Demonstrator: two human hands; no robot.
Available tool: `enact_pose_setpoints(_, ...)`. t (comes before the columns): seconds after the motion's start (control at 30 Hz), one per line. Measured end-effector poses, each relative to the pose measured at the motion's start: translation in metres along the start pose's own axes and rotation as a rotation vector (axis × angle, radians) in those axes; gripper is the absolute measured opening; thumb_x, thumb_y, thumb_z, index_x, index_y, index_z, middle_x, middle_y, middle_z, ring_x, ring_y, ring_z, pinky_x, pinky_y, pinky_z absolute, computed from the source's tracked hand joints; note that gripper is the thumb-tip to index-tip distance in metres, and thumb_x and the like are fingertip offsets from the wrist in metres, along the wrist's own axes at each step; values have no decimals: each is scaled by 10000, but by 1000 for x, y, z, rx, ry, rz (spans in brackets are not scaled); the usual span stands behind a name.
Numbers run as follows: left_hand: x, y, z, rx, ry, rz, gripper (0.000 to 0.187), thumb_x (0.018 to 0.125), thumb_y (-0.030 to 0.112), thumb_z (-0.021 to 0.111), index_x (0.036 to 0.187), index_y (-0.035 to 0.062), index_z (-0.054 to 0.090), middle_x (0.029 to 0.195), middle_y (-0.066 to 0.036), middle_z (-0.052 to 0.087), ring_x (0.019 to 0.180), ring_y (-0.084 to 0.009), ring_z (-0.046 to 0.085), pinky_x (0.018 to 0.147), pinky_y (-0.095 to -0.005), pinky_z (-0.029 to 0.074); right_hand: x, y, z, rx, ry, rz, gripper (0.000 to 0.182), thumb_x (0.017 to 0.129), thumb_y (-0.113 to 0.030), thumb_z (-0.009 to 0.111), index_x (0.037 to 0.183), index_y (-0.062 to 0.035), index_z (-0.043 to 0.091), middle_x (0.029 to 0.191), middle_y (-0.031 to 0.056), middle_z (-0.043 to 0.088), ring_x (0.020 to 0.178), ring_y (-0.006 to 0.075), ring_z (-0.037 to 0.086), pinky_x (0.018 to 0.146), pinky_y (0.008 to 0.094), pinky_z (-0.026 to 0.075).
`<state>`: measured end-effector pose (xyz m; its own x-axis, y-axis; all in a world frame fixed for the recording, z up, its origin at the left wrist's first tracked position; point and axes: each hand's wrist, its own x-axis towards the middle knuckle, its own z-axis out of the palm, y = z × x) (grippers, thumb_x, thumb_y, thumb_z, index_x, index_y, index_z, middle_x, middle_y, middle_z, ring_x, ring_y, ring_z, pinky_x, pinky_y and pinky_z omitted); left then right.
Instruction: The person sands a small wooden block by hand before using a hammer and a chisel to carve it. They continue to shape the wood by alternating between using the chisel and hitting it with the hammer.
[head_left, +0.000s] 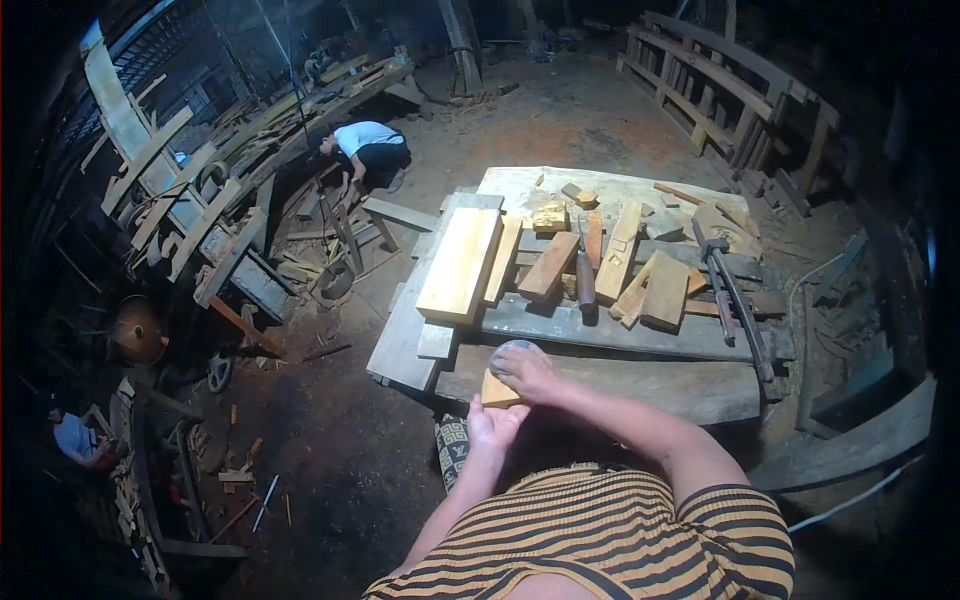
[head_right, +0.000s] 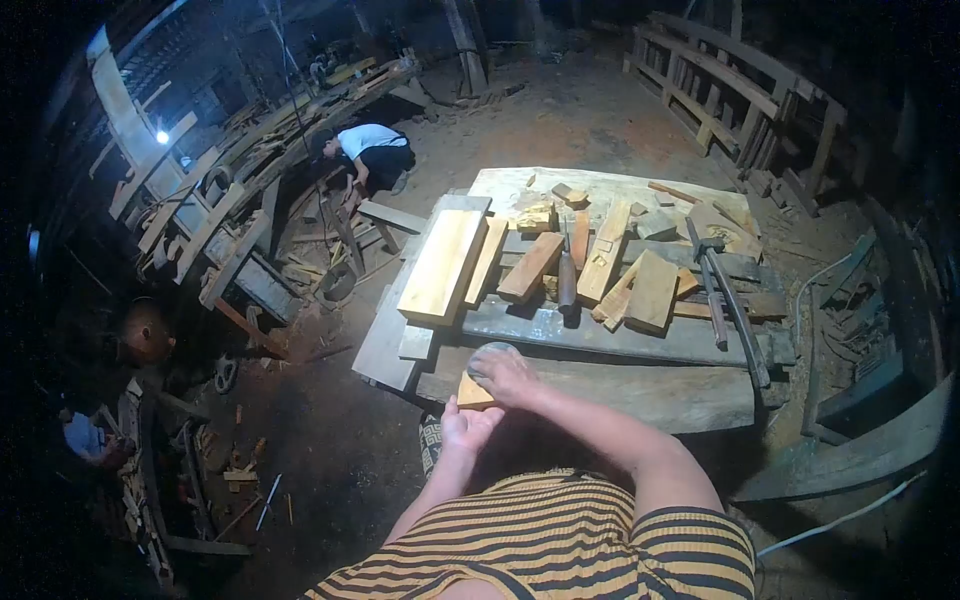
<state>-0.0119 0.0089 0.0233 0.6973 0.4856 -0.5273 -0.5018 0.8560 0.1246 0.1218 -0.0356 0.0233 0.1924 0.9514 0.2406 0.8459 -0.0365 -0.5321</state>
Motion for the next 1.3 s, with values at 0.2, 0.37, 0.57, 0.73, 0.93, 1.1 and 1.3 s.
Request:
enact_pose_setpoints(0.2,11,4,-12,99,77,81,549,993,428,267,1301,-1,416,1287,-161,506,1207,-308,483,1058,-458,356,-34,-39,-6,94,-9,-133,346,899,-319,508,1167,-131,620,1261,100,556,1231,273,460,1040,459,310)
enact_pose_setpoints(0.37,1,-1,-2,3,-7,-25,590,983,463,242,1363,26,355,1399,-187,382,1290,-363,376,1081,-548,279,-30,-9,-17,41,-35,-113,352,899,-315,515,1191,-139,601,1279,99,545,1242,276,454,1048,465,299)
enact_pose_setpoints(0.57,2,0,-4,-17,-25,-18,611,978,479,239,1381,30,338,1406,-189,382,1308,-367,360,1080,-557,274,-19,-6,-9,26,-29,38,353,905,-326,511,1201,-153,594,1306,85,529,1265,267,429,1060,488,285)
enact_pose_setpoints(0.73,9,3,-13,112,32,7,622,978,488,238,1321,-3,407,1327,-187,476,1234,-326,450,1079,-471,305,-55,-26,-5,123,-127,-145,388,899,-354,521,1232,-168,589,1359,88,489,1305,256,393,1086,499,252)
enact_pose_setpoints(0.93,-3,0,1,0,-22,-5,632,975,504,225,1392,41,326,1448,-181,329,1345,-379,296,1095,-582,219,-16,13,-4,75,107,30,375,886,-319,534,1213,-143,584,1337,88,500,1291,285,401,1079,495,263)
enact_pose_setpoints(1.1,3,3,-4,68,62,15,613,972,496,255,1383,50,338,1430,-184,350,1322,-376,331,1082,-571,254,-37,-26,-1,2,5,-162,354,892,-302,524,1204,-143,578,1290,103,517,1268,278,422,1050,482,298)
enact_pose_setpoints(1.3,1,3,-7,-32,-48,-23,569,973,477,258,1340,65,399,1364,-165,432,1283,-341,386,1079,-526,281,7,1,-3,-7,112,-122,285,855,-272,552,1086,-119,619,1210,91,569,1178,278,484,947,453,367)
